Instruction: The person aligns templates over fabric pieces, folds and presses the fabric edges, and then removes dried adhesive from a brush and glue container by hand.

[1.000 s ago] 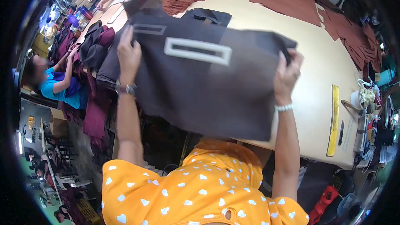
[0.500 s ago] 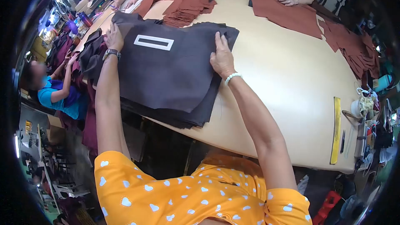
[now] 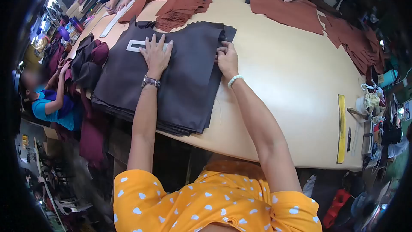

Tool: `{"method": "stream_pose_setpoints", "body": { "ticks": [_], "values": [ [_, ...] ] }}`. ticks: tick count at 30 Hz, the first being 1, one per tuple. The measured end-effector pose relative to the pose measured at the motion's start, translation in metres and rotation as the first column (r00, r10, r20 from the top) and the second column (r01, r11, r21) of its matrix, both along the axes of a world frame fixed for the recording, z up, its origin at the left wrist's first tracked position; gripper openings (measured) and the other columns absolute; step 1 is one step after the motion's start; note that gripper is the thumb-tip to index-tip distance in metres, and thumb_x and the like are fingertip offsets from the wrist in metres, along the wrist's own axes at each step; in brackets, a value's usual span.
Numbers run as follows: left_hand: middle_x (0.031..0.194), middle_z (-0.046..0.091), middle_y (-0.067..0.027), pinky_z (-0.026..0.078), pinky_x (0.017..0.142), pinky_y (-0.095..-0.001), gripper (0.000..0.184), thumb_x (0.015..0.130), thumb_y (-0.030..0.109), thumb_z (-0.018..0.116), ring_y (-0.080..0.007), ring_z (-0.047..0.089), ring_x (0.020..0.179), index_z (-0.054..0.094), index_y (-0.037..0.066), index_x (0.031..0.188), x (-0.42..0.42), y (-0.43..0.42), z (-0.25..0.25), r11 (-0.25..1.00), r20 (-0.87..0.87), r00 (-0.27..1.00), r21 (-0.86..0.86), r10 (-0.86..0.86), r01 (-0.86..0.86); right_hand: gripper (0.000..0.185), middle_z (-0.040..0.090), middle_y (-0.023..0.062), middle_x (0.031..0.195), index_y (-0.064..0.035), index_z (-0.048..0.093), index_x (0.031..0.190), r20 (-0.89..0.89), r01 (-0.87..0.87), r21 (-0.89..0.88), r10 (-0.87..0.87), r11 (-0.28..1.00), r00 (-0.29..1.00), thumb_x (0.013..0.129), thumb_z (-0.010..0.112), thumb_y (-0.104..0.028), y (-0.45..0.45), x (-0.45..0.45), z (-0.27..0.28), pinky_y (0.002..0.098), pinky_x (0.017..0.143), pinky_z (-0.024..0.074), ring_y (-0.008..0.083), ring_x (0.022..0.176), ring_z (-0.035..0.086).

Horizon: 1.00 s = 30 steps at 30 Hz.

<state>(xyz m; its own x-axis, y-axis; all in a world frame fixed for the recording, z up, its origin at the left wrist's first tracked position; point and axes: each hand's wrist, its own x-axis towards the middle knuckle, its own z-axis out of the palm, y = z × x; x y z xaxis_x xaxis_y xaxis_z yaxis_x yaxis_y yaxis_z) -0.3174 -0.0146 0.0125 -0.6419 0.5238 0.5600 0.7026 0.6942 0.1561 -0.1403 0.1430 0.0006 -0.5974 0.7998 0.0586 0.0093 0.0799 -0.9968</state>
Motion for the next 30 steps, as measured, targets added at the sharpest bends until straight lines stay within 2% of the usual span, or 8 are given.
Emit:
{"method": "stream_pose_setpoints", "body": {
  "ticks": [2,5,10,13,19,23,27,30],
  "values": [
    [0.138,0.039,-0.0180,0.010,0.104,-0.0647,0.053,0.086,0.048,0.049,-0.0401,0.024,0.133,0.054,0.015,0.127,0.001,-0.001,-0.001,1.000,-0.004,1.000,0.025,-0.004,0.004,0.036,0.064,0.0191,0.087,0.0018,0.042,0.120,0.187,0.079,0.224,-0.123,0.971,0.975,0.084,0.039,0.002,-0.003,-0.008,0.003,0.0362,0.068,0.0513,0.0260,0.076,0.064],
    [0.138,0.039,-0.0178,0.011,0.103,-0.0651,0.055,0.084,0.051,0.051,-0.0402,0.025,0.133,0.054,0.016,0.126,0.000,-0.001,-0.003,1.000,-0.022,1.000,0.027,-0.008,0.008,0.028,0.063,0.0225,0.095,0.0013,0.048,0.112,0.547,0.040,0.456,-0.316,0.889,0.776,0.086,0.041,-0.008,-0.016,-0.024,0.029,0.0424,0.074,0.0504,0.0358,0.085,0.063],
    [0.138,0.039,-0.0172,0.012,0.102,-0.0665,0.069,0.074,0.061,0.058,-0.0406,0.026,0.132,0.055,0.015,0.126,0.006,-0.002,-0.003,1.000,-0.088,0.996,0.017,-0.003,0.004,0.040,0.054,0.0297,0.108,-0.0014,0.039,0.123,0.609,-0.084,0.385,-0.184,0.919,0.772,0.085,0.044,-0.013,-0.007,-0.035,0.027,0.0447,0.082,0.0487,0.0426,0.094,0.059],
    [0.137,0.040,-0.0171,0.013,0.101,-0.0679,0.080,0.066,0.068,0.062,-0.0408,0.026,0.131,0.055,0.015,0.125,0.006,-0.003,-0.004,0.999,-0.120,0.993,0.031,-0.008,0.012,0.058,0.053,0.0282,0.113,-0.0009,0.039,0.126,0.392,0.047,0.493,-0.270,0.869,0.880,0.077,0.062,-0.022,0.018,-0.020,0.017,0.0450,0.090,0.0442,0.0417,0.102,0.056],
    [0.137,0.040,-0.0156,0.014,0.099,-0.0692,0.081,0.066,0.069,0.062,-0.0417,0.027,0.131,0.053,0.017,0.127,0.011,-0.004,0.001,1.000,-0.148,0.989,-0.011,-0.013,0.011,0.048,0.056,0.0210,0.110,-0.0010,0.052,0.117,0.018,0.352,0.380,-0.387,0.855,0.922,0.073,0.060,-0.016,0.049,0.005,0.027,0.0399,0.094,0.0403,0.0345,0.104,0.051],
    [0.138,0.039,-0.0143,0.013,0.100,-0.0686,0.083,0.061,0.066,0.066,-0.0409,0.025,0.131,0.053,0.018,0.128,0.004,-0.004,-0.006,0.999,-0.149,0.988,-0.028,-0.029,0.025,0.046,0.054,0.0188,0.101,0.0000,0.055,0.115,-0.185,0.336,0.474,-0.281,0.814,0.942,0.073,0.061,-0.016,-0.006,0.019,0.062,0.0388,0.085,0.0426,0.0323,0.092,0.053],
    [0.139,0.038,-0.0140,0.013,0.100,-0.0685,0.085,0.060,0.064,0.067,-0.0411,0.025,0.131,0.050,0.020,0.130,0.001,-0.003,-0.007,0.999,-0.158,0.987,-0.037,-0.029,0.023,0.044,0.050,0.0181,0.093,-0.0011,0.056,0.117,-0.335,0.060,0.481,0.120,0.875,0.934,0.075,0.059,-0.014,-0.090,0.037,0.083,0.0365,0.081,0.0451,0.0312,0.086,0.054],
    [0.138,0.039,-0.0139,0.013,0.100,-0.0686,0.085,0.060,0.066,0.066,-0.0409,0.026,0.131,0.050,0.020,0.130,0.000,-0.003,-0.010,0.999,-0.181,0.983,-0.012,-0.038,0.036,0.044,0.050,0.0137,0.090,-0.0044,0.056,0.120,-0.095,-0.338,0.351,0.393,0.873,0.915,0.076,0.059,-0.011,-0.134,0.060,0.093,0.0324,0.078,0.0442,0.0244,0.083,0.053]
  ]
}}
